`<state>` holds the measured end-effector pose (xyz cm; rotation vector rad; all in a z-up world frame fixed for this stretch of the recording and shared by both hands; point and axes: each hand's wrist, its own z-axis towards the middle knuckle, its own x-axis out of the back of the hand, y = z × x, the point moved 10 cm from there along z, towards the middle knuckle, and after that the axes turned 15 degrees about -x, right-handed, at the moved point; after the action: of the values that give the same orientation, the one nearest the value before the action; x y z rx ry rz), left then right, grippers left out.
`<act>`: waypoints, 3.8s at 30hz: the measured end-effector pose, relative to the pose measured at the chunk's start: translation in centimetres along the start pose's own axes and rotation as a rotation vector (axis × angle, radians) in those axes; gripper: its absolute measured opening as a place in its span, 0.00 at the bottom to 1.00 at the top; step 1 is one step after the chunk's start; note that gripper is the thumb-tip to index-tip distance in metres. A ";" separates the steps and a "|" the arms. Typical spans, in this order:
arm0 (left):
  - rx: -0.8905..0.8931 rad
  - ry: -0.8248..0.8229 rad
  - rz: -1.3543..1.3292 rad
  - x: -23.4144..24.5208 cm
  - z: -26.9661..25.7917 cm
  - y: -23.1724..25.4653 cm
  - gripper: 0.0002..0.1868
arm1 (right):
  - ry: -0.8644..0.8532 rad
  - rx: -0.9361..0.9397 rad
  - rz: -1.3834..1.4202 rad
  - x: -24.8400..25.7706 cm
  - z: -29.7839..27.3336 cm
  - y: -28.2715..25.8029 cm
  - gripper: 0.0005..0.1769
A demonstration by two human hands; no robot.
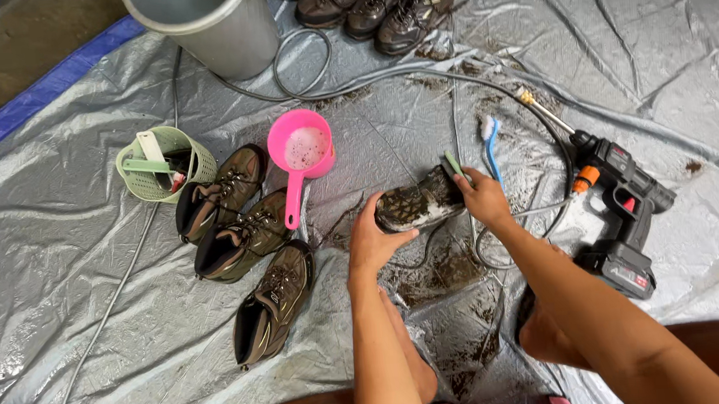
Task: The person scrubs a brown hiking boot with a green brush and soapy water, then uses a handheld power washer to rinse the boot. The person handles the boot with both hands, turning it to clean different sides.
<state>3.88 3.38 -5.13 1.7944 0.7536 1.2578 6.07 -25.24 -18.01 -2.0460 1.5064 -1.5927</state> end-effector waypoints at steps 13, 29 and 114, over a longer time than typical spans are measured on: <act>0.061 0.314 0.025 5.7 -0.5 -2.7 0.55 | 0.149 0.097 -0.390 -1.8 1.5 1.1 0.27; -0.022 0.411 0.063 5.1 -0.2 -4.9 0.55 | 0.398 0.553 -0.107 2.3 -0.3 -14.2 0.06; -0.165 0.286 -0.320 2.1 -0.2 -4.1 0.53 | -0.172 0.154 0.104 3.4 -2.9 -8.2 0.32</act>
<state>4.30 7.25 -7.68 1.3159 1.0194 1.3289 8.49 -22.54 -9.41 -1.9320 1.3621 -1.4085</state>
